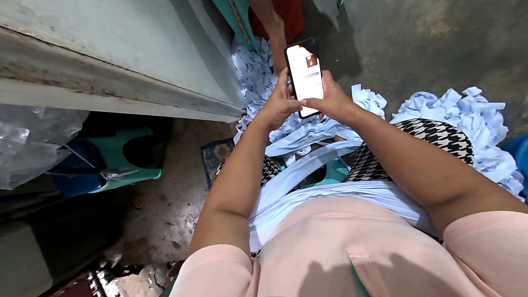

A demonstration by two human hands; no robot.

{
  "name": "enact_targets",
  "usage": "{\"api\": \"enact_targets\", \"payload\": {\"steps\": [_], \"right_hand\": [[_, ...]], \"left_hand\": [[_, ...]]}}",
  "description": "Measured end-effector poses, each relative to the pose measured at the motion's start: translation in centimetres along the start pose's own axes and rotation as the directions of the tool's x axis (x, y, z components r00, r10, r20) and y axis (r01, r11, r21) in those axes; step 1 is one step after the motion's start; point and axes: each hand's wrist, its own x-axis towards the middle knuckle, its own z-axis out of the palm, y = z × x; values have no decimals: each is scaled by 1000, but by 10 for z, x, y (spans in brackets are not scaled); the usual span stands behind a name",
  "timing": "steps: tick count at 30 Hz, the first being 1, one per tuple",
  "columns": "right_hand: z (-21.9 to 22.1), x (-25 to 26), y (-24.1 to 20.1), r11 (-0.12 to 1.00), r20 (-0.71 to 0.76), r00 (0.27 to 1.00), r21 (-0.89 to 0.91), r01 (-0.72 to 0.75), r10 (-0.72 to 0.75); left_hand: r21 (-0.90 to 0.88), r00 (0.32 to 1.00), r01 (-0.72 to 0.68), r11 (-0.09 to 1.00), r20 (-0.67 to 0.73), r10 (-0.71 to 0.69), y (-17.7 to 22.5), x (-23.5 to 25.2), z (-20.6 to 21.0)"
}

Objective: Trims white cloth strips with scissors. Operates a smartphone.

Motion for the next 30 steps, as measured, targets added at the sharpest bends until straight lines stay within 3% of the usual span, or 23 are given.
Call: {"api": "enact_targets", "payload": {"steps": [4, 10, 22, 30], "right_hand": [[-1, 1, 0, 1000, 9, 1000, -21, 6, -6], [-13, 1, -13, 986, 175, 984, 166, -16, -13], [-12, 0, -14, 992, 159, 987, 127, 1, -22], [-14, 0, -16, 978, 165, 986, 209, -16, -19]], "left_hand": [[12, 1000, 3, 1000, -6, -3, 0, 0, 0], [-17, 999, -19, 1000, -51, 18, 5, 0, -7], [-3, 999, -12, 1000, -45, 12, 4, 0, -10], [-9, 998, -30, 1000, -47, 29, 5, 0, -9]]}}
